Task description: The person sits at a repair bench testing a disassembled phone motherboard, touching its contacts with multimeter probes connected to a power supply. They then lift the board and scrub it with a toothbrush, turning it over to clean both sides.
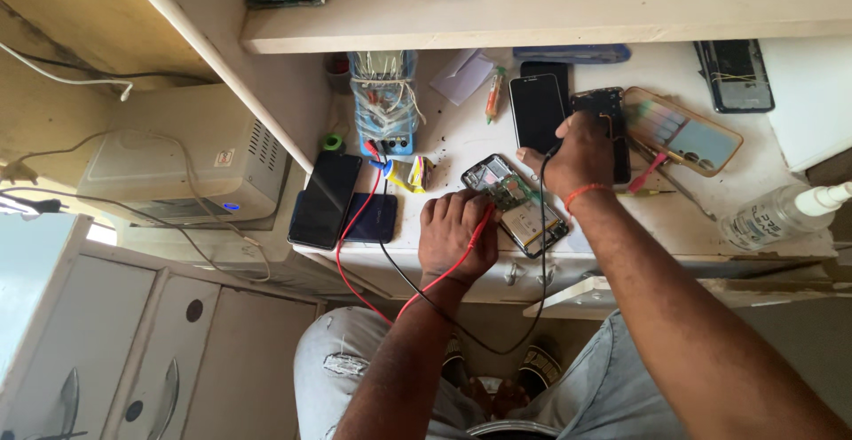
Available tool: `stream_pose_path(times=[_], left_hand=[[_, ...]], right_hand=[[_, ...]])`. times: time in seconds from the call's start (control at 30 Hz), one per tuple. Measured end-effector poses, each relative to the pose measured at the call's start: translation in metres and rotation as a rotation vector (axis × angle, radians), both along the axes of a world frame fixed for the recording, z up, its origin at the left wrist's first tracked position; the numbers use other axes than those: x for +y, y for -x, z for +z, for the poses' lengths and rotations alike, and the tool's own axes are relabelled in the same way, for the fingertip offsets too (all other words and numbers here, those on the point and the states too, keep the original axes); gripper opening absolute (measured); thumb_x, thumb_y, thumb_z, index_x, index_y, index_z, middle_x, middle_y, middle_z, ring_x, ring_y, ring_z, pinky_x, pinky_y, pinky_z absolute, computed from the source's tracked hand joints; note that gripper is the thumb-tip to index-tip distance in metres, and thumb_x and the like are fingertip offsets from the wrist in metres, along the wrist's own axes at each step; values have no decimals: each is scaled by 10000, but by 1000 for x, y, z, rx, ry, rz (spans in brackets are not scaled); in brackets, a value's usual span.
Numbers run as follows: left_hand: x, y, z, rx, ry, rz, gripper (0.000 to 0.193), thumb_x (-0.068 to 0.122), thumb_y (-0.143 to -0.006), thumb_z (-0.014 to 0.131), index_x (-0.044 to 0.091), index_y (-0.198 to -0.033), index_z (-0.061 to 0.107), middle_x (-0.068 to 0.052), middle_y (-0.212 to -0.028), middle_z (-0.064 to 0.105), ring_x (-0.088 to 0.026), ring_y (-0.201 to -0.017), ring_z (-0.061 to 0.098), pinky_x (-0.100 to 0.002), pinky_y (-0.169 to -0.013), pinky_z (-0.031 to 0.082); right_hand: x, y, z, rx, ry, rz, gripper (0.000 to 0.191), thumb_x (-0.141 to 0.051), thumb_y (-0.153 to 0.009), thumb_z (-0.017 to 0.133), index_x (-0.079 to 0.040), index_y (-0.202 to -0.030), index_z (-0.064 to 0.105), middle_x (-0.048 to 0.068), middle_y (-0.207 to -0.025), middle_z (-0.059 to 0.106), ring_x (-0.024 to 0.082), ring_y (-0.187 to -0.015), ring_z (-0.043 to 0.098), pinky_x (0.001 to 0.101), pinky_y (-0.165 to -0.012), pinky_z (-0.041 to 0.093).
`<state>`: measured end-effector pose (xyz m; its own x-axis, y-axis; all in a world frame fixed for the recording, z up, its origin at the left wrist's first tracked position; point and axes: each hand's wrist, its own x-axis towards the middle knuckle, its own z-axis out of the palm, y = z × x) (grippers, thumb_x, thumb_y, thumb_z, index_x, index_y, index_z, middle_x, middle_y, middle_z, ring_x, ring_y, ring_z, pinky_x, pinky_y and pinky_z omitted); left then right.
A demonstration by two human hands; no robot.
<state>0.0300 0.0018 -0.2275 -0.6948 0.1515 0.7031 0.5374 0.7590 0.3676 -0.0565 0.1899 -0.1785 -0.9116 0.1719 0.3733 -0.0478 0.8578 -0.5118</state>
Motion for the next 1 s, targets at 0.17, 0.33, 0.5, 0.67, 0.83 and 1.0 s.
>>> stream_pose_path(times=[0.17, 0.33, 0.5, 0.67, 0.83, 1.0], left_hand=[[-1, -1, 0, -21, -1, -3, 237, 264, -941, 673, 110, -1113, 623, -81, -1135, 672, -301, -1058, 626, -474, -985, 434], [-3, -5, 2, -49, 6, 3, 250, 276, -941, 669, 110, -1124, 628, -82, -1150, 675, -299, -1081, 626, -474, -1000, 430], [-2, -6, 0, -37, 3, 10, 254, 276, -945, 664, 108, -1132, 631, -87, -1164, 673, -299, -1090, 626, -471, -999, 428], [0, -3, -3, -53, 15, 8, 241, 278, -938, 666, 118, -1115, 631, -82, -1155, 678, -302, -1086, 627, -477, -999, 433], [4, -5, 1, -53, 23, 7, 266, 274, -937, 671, 113, -1144, 628, -86, -1151, 672, -306, -1085, 626, -479, -983, 437], [9, -4, 11, -119, 179, 36, 360, 309, -863, 665, 126, -1171, 637, -95, -1141, 662, -307, -1091, 607, -483, -958, 431]], right_hand=[[-3, 1, 13, 0, -32, -3, 675, -367, -596, 1022, -57, -964, 549, 147, -985, 632, 350, -1006, 599, 468, -890, 484], [-13, -2, 8, 109, 192, 4, 459, -98, -735, 916, -75, -952, 512, 107, -984, 605, 254, -897, 635, 422, -741, 559], [-12, -1, 6, 133, 1086, 39, 319, 23, -874, 732, -107, -971, 456, 35, -959, 528, 148, -725, 636, 369, -576, 632], [-10, -22, -4, 337, 1252, -27, 308, 20, -934, 706, -121, -1016, 445, 41, -917, 517, 115, -710, 589, 356, -622, 659], [-48, -54, -5, 339, 1451, 57, 340, -25, -876, 754, -138, -991, 455, 20, -879, 549, 122, -653, 597, 330, -578, 626], [-84, -81, 3, 13, 1325, 471, 310, -54, -880, 793, -120, -922, 493, -7, -855, 538, 83, -639, 518, 262, -511, 457]])
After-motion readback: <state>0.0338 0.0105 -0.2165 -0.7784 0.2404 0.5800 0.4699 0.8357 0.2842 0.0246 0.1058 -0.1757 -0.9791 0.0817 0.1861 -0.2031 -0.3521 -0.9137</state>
